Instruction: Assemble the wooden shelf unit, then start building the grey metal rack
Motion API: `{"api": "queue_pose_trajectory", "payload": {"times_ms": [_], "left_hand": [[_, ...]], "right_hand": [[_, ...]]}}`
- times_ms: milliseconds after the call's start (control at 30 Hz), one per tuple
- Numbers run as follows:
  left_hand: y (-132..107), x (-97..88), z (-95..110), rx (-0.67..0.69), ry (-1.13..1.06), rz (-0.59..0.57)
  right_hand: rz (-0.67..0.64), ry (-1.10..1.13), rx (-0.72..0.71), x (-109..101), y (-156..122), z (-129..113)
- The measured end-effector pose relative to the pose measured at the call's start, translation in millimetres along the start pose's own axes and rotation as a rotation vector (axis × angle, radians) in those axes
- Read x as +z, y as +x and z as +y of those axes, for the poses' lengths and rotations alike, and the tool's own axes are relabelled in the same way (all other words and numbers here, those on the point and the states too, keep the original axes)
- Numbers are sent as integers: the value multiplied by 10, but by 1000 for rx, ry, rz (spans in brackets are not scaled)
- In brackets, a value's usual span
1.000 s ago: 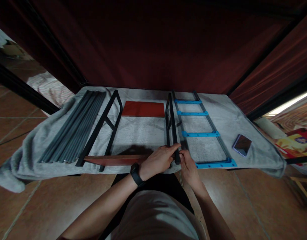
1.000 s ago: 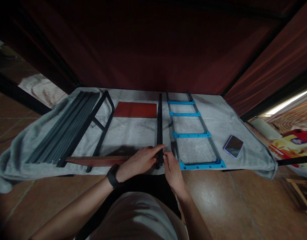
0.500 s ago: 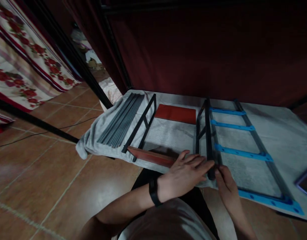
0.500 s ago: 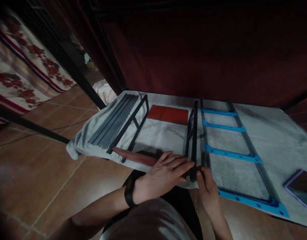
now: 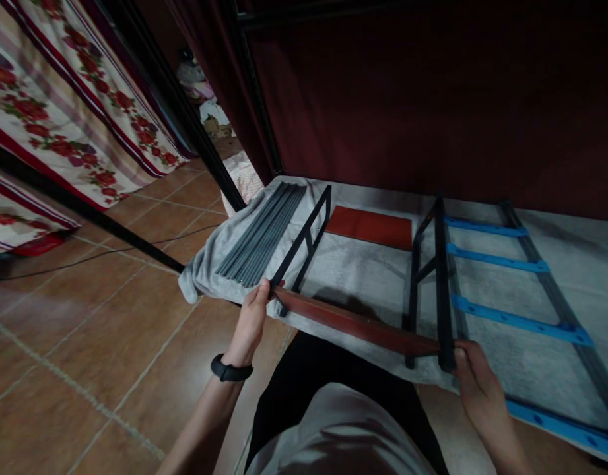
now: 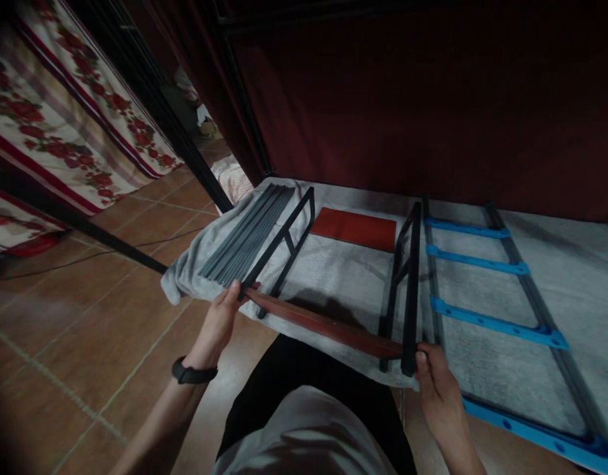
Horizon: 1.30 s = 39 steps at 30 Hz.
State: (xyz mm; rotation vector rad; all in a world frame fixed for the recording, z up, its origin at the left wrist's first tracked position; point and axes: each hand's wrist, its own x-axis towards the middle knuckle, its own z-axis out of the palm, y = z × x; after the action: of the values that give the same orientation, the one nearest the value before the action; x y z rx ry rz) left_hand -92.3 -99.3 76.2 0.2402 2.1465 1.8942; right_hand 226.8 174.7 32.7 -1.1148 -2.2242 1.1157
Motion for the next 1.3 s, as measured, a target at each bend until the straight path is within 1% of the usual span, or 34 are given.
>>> {"api": "queue_pose_trajectory", "payload": {"times_ms": [100, 233, 300, 500, 633, 700, 800, 1000, 1067, 1200, 1300], "left_hand": [[-21, 71, -46, 77, 97, 10], [39, 30, -77, 159, 283, -13], [70, 5, -102, 193, 339, -21], [108, -5, -151, 237, 446, 24], [128, 1, -116, 262, 492, 16], [127, 12, -83, 261, 512, 20], [119, 35, -50, 251, 513, 24], [153, 53, -110, 172, 357, 45], [159, 54, -112, 151, 330, 48], [130, 73, -47, 130, 310, 37], [108, 84, -8, 144, 338, 32]], "right_hand": [[29, 21, 8, 21, -18, -53], [71, 44, -31, 72, -47, -86], [77, 58, -40, 99, -58, -87], [77, 106, -67, 145, -68, -132], [53, 97, -104, 140, -54, -190], [63, 89, -111, 138, -48, -216], [77, 101, -103, 137, -41, -238], [22, 185, -41, 87, -35, -250], [28, 203, -41, 60, -38, -256], [29, 146, -69, 24, -32, -260], [15, 89, -86, 23, -13, -258]]}}
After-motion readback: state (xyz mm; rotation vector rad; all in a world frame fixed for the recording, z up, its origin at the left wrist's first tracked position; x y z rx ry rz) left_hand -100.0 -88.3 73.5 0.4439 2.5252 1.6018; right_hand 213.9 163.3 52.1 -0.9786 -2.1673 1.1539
